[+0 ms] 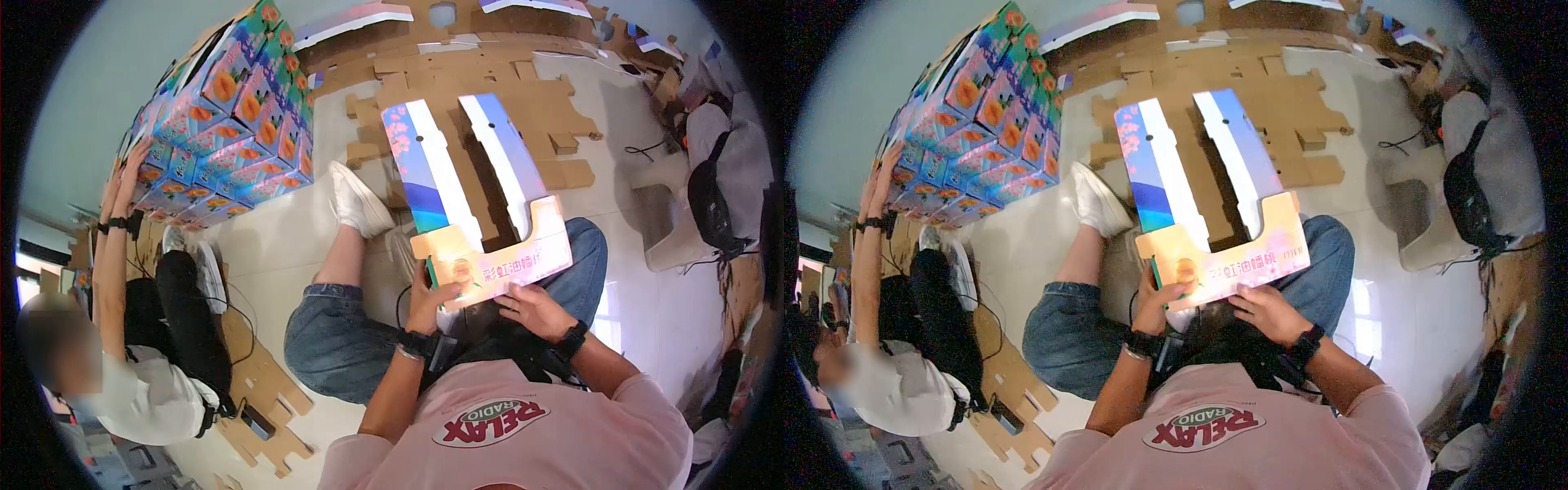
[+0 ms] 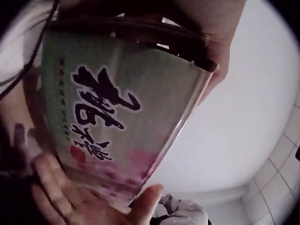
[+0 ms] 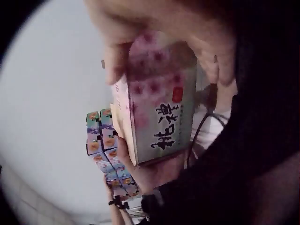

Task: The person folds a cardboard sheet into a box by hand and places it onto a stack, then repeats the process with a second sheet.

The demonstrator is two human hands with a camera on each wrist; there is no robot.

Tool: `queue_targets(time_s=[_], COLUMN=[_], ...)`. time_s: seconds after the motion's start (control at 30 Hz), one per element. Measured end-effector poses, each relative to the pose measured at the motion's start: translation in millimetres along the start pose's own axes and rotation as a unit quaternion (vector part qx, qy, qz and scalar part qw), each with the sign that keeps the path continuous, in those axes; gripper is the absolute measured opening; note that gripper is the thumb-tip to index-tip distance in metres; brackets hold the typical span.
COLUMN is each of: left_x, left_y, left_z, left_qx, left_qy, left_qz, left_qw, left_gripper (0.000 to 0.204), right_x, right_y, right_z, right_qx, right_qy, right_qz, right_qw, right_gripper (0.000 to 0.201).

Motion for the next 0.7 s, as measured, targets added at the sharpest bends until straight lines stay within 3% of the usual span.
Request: queue_targets(time_s=[0.07, 0.1, 0.17, 0.3, 0.37, 0.43, 0.5, 0.57, 0.63, 0.7], left_x=[-6.9, -9.7, -22.6, -30.7, -29.4, -41.2, -54.4, -61.3, -45.8, -28.3], left_y=[-2.4, -2.4, -3.8, -6.8, -4.8, -4.8, -4.8, -7.1, -8.8, -4.6], left_z=[9.3, 15.0, 34.3, 67.2, 55.6, 33.9, -1.7, -36.9, -56.9, -59.4], left_qx=[-0.004, -0.002, -0.011, 0.031, 0.075, 0.077, -0.019, 0.002, 0.039, -0.02], left_qy=[0.046, 0.053, 0.134, 0.185, 0.167, 0.067, 0.098, -0.016, -0.027, -0.125], left_qz=[0.032, 0.032, 0.07, 0.067, 0.04, 0.126, 0.147, 0.16, 0.128, 0.078], left_qw=[0.998, 0.998, 0.988, 0.98, 0.982, 0.987, 0.984, 0.987, 0.991, 0.989], left_gripper=[0.079, 0.079, 0.081, 0.096, 0.105, 0.101, 0.074, 0.048, 0.045, 0.046], right_x=[0.9, 2.0, 16.2, 58.3, 85.0, 109.4, 126.0, 130.6, 122.1, 113.1], right_y=[12.5, 16.6, 22.1, 27.4, 22.3, 10.7, -2.2, -8.0, -7.6, -4.0], right_z=[6.3, 8.6, 11.2, -9.4, -38.2, -63.8, -86.4, -112.7, -124.7, -125.2], right_qx=[0.008, 0.012, 0.015, 0.033, 0.029, 0.024, 0.019, 0.031, 0.039, -0.019], right_qy=[0.062, 0.065, 0.086, 0.117, 0.125, 0.064, 0.04, 0.033, 0.031, -0.037], right_qz=[-0.09, -0.094, -0.223, -0.298, -0.288, -0.267, -0.226, -0.191, -0.158, -0.128], right_qw=[0.994, 0.993, 0.971, 0.947, 0.949, 0.961, 0.973, 0.981, 0.986, 0.991], right_gripper=[0.051, 0.051, 0.049, 0.048, 0.051, 0.051, 0.047, 0.047, 0.047, 0.049])
Point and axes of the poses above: each hand's wrist, its own y-axis towards the middle knuckle, its own z-axis out of the palm, x = y × z, the point moved 3 cm from there along y, towards the middle knuckle, and after that the axes turned 15 degrees about x, right-handed, at the moved point
